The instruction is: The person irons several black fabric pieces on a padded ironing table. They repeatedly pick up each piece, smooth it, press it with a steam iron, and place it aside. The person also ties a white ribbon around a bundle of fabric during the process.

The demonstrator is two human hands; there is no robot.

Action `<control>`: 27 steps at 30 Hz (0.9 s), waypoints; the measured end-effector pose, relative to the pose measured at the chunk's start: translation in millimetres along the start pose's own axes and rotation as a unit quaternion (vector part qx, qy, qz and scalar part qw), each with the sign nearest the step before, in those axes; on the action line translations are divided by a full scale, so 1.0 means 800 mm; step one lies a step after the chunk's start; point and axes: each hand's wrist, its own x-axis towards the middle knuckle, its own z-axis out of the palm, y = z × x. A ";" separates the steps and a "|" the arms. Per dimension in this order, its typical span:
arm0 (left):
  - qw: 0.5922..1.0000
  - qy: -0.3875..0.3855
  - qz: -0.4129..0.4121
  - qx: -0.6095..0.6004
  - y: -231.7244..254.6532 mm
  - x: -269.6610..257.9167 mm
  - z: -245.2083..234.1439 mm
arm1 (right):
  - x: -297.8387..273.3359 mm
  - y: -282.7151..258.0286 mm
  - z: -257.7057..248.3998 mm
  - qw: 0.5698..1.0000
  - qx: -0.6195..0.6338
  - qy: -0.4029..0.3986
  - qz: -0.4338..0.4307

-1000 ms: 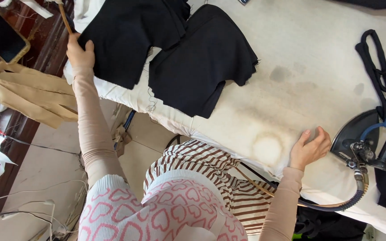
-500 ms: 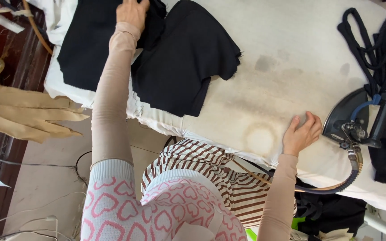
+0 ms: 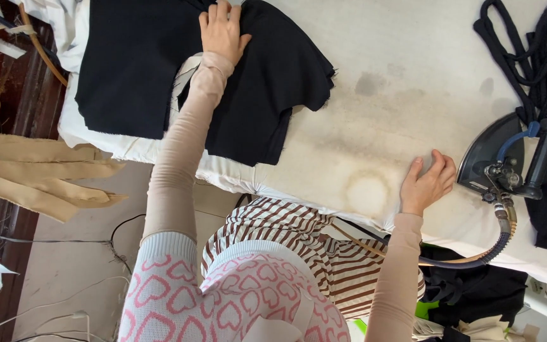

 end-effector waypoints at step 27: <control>0.913 -0.019 0.048 -0.404 0.036 -0.009 -0.109 | 0.030 -0.072 -0.019 0.986 0.167 0.012 0.003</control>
